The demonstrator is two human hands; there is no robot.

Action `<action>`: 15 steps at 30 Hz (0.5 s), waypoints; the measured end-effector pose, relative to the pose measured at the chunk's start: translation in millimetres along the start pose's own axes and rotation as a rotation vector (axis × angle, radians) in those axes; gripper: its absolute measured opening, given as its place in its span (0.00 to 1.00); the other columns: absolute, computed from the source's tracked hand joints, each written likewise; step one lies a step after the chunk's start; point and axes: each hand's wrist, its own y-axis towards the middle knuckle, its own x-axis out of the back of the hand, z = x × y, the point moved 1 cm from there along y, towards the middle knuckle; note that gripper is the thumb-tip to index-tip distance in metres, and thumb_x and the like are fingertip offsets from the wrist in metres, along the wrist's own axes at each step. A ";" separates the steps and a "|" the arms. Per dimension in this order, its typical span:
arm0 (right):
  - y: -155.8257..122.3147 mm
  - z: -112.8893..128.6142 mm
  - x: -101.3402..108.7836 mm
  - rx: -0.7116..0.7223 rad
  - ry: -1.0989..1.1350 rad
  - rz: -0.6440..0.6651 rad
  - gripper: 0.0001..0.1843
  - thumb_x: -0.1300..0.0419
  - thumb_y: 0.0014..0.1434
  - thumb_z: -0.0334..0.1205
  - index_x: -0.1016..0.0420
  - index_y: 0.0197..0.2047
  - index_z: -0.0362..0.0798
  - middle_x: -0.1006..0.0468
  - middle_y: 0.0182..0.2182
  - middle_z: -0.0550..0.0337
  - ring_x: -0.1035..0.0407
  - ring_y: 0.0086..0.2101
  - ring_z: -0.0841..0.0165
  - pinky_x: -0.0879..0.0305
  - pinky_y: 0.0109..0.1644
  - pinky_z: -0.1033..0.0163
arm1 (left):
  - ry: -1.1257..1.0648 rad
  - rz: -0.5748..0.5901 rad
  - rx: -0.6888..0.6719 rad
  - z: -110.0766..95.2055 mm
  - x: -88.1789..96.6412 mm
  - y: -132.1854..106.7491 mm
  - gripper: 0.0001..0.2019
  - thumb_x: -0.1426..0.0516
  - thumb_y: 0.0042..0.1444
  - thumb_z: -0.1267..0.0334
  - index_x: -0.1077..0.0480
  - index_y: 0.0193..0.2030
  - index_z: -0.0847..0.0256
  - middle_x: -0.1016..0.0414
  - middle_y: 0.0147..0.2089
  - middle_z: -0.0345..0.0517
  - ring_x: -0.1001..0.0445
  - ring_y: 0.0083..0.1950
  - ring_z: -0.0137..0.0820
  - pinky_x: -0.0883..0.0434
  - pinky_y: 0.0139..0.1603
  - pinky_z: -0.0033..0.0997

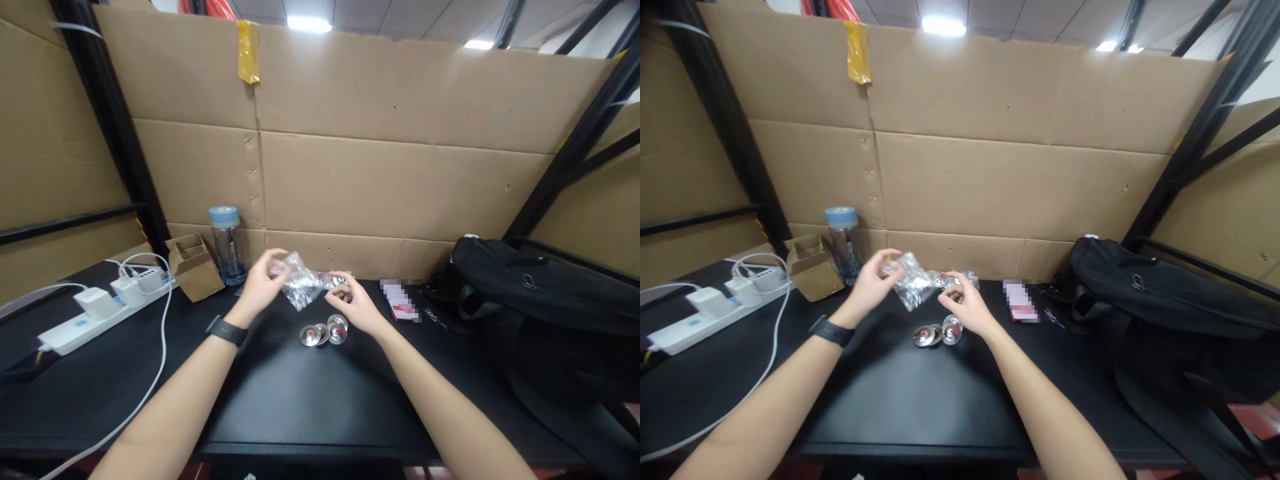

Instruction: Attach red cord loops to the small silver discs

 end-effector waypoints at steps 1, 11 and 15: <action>0.5 1.0 1.5 -0.002 -0.004 -0.011 0.28 0.37 0.59 0.45 0.37 0.61 0.51 0.20 0.38 0.59 0.28 0.35 0.68 0.36 0.40 0.62 | 0.062 -0.155 0.059 10.0 12.9 5.8 0.20 0.41 0.57 0.59 0.33 0.57 0.58 0.23 0.51 0.47 0.22 0.47 0.34 0.27 0.47 0.30; 0.8 0.2 2.5 0.020 -0.068 0.025 0.27 0.39 0.59 0.43 0.38 0.61 0.51 0.20 0.39 0.58 0.28 0.36 0.67 0.36 0.40 0.61 | 0.752 -0.029 0.486 84.9 53.2 5.8 0.11 0.41 0.54 0.61 0.28 0.44 0.58 0.19 0.43 0.52 0.21 0.48 0.45 0.28 0.48 0.37; 0.9 2.6 3.8 0.035 -0.124 0.048 0.23 0.39 0.59 0.40 0.34 0.58 0.51 0.19 0.40 0.58 0.27 0.37 0.67 0.37 0.40 0.61 | 0.964 0.134 0.426 77.9 47.4 1.4 0.13 0.43 0.56 0.54 0.22 0.41 0.57 0.20 0.47 0.56 0.23 0.49 0.48 0.27 0.48 0.39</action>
